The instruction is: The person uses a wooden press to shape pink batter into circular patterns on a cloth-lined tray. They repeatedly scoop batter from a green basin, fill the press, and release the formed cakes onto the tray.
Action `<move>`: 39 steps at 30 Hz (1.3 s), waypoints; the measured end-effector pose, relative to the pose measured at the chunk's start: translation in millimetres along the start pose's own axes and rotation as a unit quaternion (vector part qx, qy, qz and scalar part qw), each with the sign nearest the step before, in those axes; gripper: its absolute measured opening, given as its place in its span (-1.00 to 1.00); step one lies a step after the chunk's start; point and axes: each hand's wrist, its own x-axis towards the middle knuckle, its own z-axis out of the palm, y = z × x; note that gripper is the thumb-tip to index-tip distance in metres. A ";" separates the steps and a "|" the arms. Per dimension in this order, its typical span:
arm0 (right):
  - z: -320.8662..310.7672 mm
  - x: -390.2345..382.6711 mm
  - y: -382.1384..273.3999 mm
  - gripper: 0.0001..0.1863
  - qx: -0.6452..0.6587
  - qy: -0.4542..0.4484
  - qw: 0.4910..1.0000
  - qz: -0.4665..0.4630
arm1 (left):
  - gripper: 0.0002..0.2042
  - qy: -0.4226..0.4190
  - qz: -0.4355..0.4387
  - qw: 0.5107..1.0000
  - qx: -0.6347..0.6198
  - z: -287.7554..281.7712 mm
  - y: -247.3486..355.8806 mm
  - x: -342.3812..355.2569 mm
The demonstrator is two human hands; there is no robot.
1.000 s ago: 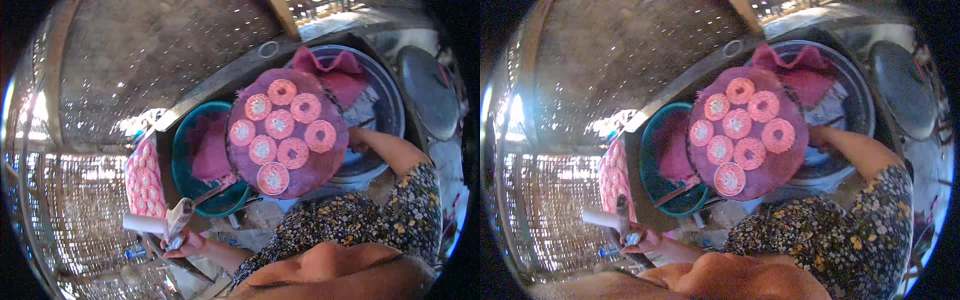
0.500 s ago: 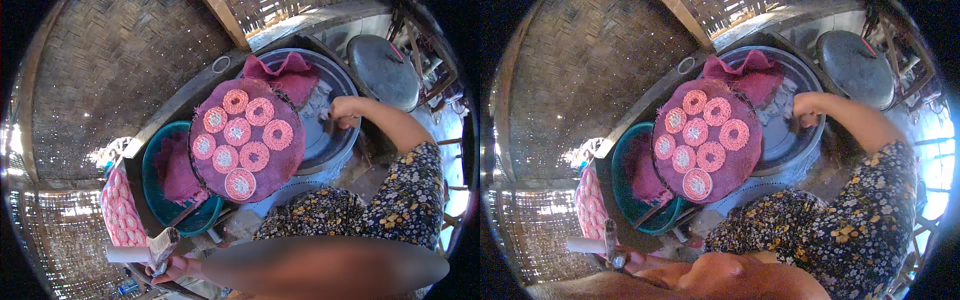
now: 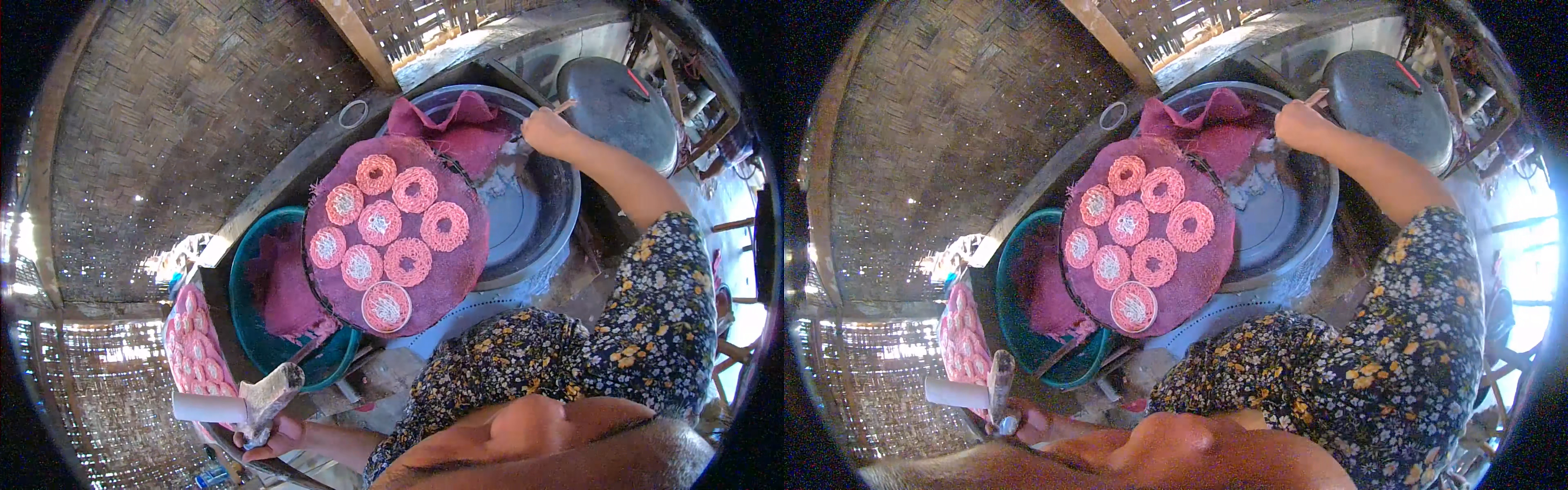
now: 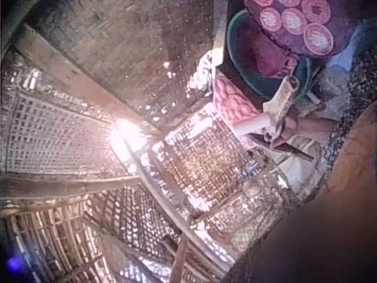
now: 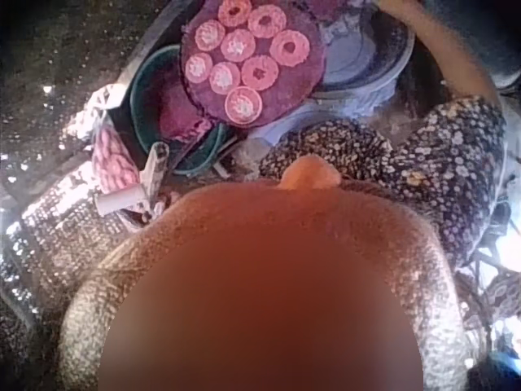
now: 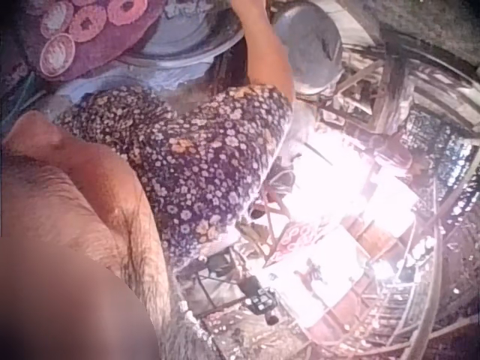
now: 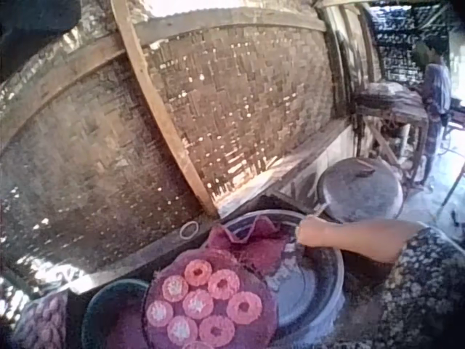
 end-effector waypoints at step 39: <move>-213.2 -46.7 -33.2 -0.53 0.619 -0.089 0.733 -0.268 | -0.45 -0.286 -0.199 0.778 0.523 112.1 -79.9 -11.5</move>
